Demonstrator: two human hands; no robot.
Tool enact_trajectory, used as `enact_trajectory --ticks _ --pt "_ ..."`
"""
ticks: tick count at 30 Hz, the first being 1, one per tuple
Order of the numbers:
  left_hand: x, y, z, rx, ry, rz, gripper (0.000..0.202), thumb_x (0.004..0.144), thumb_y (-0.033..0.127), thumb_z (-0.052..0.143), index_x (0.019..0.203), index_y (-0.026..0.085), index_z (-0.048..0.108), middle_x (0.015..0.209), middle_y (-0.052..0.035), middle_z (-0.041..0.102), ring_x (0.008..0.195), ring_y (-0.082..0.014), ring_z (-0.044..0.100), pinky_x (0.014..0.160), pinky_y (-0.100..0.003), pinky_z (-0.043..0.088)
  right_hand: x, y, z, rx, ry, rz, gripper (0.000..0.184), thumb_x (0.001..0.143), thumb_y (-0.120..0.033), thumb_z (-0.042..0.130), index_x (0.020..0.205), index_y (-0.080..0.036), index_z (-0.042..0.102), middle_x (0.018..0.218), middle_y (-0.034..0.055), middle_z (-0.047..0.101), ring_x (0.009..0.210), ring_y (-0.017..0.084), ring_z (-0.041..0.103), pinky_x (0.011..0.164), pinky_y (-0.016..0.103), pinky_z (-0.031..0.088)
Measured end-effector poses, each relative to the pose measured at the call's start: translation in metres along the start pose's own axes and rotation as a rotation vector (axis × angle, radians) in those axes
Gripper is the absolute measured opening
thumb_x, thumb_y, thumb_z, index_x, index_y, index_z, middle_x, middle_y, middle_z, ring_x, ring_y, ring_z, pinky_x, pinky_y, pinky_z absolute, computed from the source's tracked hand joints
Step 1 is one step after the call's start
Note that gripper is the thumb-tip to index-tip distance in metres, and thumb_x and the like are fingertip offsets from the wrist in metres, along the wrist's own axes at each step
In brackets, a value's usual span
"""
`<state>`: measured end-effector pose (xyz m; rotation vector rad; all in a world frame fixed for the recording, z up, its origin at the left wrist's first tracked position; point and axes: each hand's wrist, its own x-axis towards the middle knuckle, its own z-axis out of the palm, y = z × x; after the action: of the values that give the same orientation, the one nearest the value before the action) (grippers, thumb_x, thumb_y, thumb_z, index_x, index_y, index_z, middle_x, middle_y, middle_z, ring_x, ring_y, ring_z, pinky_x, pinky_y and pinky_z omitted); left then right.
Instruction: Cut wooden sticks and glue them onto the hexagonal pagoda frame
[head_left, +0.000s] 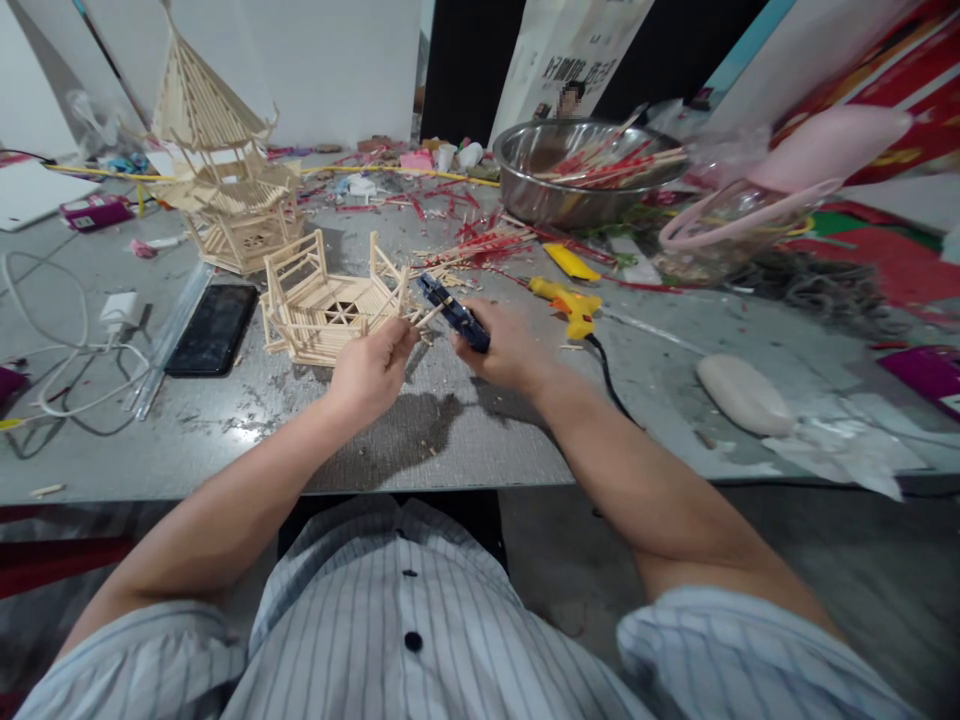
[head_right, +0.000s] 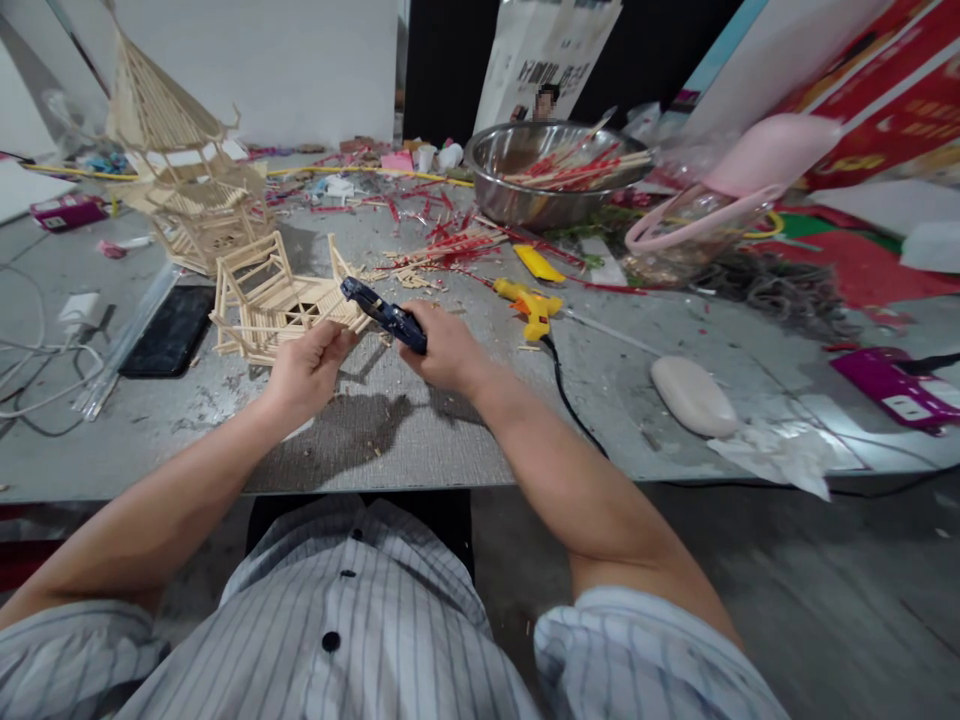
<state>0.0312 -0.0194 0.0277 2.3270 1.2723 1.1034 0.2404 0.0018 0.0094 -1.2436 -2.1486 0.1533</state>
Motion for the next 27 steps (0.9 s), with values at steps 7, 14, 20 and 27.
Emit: enact_trajectory --ticks 7,14,20,27 --pt "0.0034 0.0038 -0.0035 -0.138 -0.08 -0.086 0.018 0.09 0.023 0.045 0.076 0.017 0.055 0.052 0.0052 0.037 0.048 -0.0077 0.033 0.047 -0.02 0.025 -0.0004 0.0018 -0.0012 0.0 -0.01 0.004 0.026 0.08 -0.034 0.047 0.102 -0.021 0.052 0.095 0.0108 0.065 0.085 0.025 0.061 0.074 0.039 0.047" --pt "0.0059 0.0057 -0.0057 -0.234 -0.129 -0.067 0.02 0.091 0.023 0.044 0.072 0.017 0.051 0.053 0.0062 0.031 0.048 -0.0074 0.029 0.048 -0.02 0.024 -0.0015 0.0007 0.0005 -0.061 0.033 0.031 0.017 0.079 -0.034 0.047 0.09 -0.022 0.053 0.081 0.0072 0.064 0.073 0.021 0.058 0.067 0.034 0.043" --pt "0.0055 0.0031 -0.0038 -0.173 -0.098 -0.077 0.021 0.09 0.022 0.046 0.07 0.018 0.047 0.052 0.006 0.033 0.048 -0.0076 0.03 0.048 -0.021 0.023 -0.001 -0.0003 0.0009 -0.116 0.013 0.078 0.017 0.08 -0.038 0.047 0.083 -0.023 0.053 0.072 0.0049 0.06 0.064 0.019 0.053 0.063 0.032 0.04" --pt "0.0023 0.0038 -0.0014 -0.13 -0.093 -0.103 0.02 0.09 0.02 0.047 0.07 0.019 0.046 0.054 0.0047 0.038 0.05 -0.0087 0.032 0.05 -0.022 0.025 -0.0005 -0.0077 0.0001 -0.152 0.051 0.143 0.017 0.078 -0.038 0.046 0.074 -0.023 0.05 0.066 0.0047 0.059 0.061 0.018 0.053 0.06 0.03 0.039"
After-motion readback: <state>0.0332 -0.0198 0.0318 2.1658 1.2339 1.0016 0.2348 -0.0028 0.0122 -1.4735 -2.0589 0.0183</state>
